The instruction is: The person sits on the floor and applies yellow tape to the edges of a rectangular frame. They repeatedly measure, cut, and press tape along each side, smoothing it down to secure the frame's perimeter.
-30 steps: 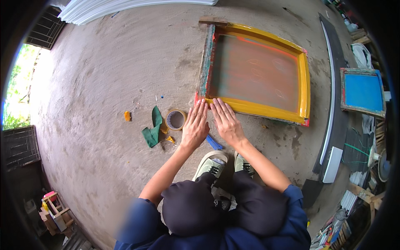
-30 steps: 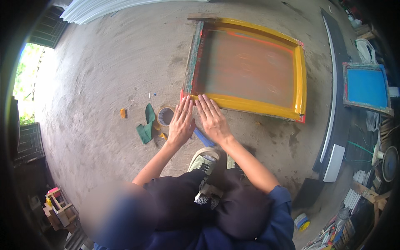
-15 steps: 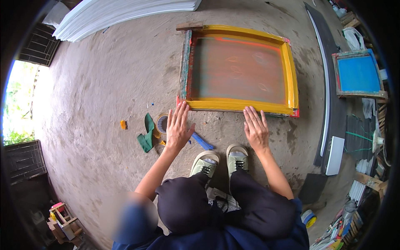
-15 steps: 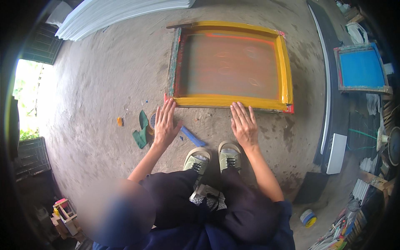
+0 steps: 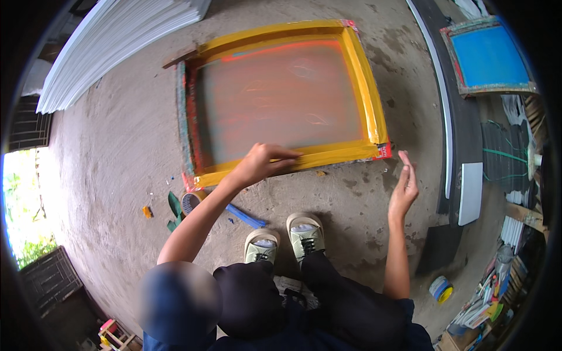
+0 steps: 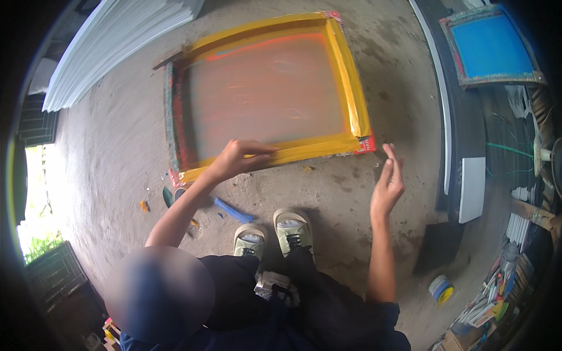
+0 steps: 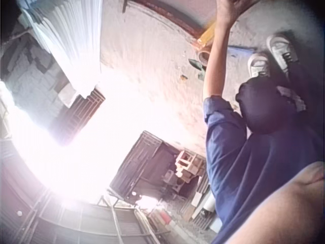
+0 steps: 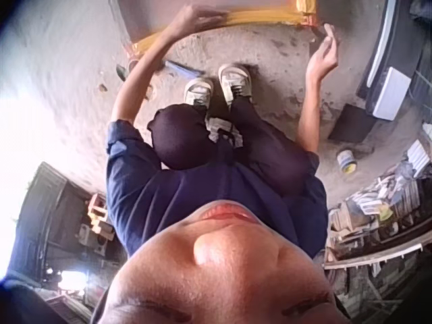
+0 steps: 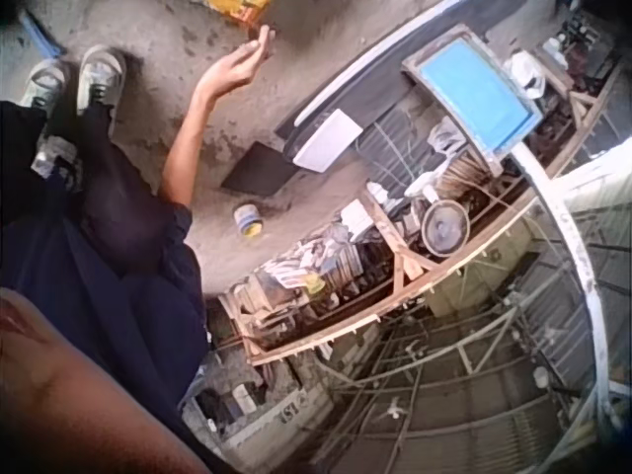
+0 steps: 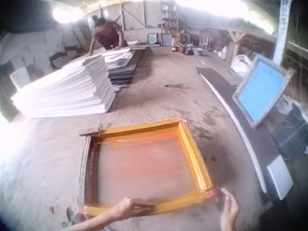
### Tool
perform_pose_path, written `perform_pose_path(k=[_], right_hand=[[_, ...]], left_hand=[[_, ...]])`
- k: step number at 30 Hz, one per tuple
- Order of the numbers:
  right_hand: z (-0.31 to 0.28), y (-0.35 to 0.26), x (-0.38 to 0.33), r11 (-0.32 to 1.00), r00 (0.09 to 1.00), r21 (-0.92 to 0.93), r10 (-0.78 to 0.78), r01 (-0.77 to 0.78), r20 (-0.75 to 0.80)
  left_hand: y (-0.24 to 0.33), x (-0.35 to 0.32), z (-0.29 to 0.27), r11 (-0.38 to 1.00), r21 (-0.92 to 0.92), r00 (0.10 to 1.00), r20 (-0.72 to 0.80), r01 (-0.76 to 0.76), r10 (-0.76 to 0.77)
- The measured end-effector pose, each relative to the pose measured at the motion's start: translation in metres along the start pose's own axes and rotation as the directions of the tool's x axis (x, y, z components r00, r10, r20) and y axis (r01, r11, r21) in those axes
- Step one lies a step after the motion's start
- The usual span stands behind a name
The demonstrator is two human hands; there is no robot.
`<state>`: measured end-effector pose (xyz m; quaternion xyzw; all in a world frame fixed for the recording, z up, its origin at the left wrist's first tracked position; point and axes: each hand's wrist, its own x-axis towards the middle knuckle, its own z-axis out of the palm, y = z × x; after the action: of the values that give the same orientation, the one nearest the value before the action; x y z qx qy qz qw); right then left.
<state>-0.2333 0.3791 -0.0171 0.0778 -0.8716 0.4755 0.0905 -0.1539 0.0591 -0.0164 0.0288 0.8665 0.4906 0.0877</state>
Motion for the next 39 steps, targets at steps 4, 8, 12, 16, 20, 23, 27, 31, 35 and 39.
perform_pose_path(k=[4, 8, 12, 16, 20, 23, 27, 31, 35, 39], right_hand=[[0.021, 0.003, -0.002, 0.931, 0.974, 0.287, 0.210, -0.225, 0.083], [0.026, 0.006, 0.001, 0.888, 0.954, 0.349, 0.270, -0.300, 0.132], [0.028, 0.007, 0.002, 0.893, 0.955, 0.338, 0.273, -0.298, 0.119], [0.030, 0.015, 0.002, 0.915, 0.971, 0.326, 0.209, -0.237, 0.118], [0.028, 0.018, 0.003, 0.940, 0.978, 0.275, 0.182, -0.202, 0.099], [0.028, 0.020, 0.003, 0.965, 0.987, 0.219, 0.125, -0.145, 0.102], [0.030, 0.016, 0.003, 0.969, 0.985, 0.205, 0.117, -0.141, 0.127], [0.027, 0.022, 0.003, 0.938, 0.986, 0.312, 0.119, -0.150, 0.114], [0.025, 0.029, 0.003, 0.927, 0.984, 0.341, 0.118, -0.157, 0.132], [0.027, 0.029, 0.005, 0.923, 0.986, 0.354, 0.117, -0.154, 0.123]], left_hand=[[0.026, 0.070, 0.048, 0.971, -0.227, 0.994, 0.104, 0.068, -0.045], [0.051, 0.098, 0.080, 0.997, -0.066, 0.997, 0.078, 0.026, -0.020], [0.066, 0.102, 0.103, 0.870, 0.474, 0.980, -0.062, -0.139, 0.191], [0.071, 0.103, 0.108, 0.768, 0.613, 0.978, 0.035, -0.183, 0.205], [0.072, 0.086, 0.131, 0.586, 0.784, 0.954, 0.030, -0.207, 0.297], [0.078, 0.071, 0.138, 0.446, 0.867, 0.948, 0.084, -0.221, 0.307], [0.062, 0.046, 0.127, 0.542, 0.780, 0.917, 0.097, -0.311, 0.387], [0.046, -0.009, 0.105, 0.612, 0.778, 0.973, 0.002, -0.146, 0.230], [0.041, -0.048, 0.092, 0.590, 0.797, 0.985, 0.033, -0.130, 0.172], [0.044, -0.043, 0.088, 0.636, 0.757, 0.979, 0.025, -0.150, 0.202]])
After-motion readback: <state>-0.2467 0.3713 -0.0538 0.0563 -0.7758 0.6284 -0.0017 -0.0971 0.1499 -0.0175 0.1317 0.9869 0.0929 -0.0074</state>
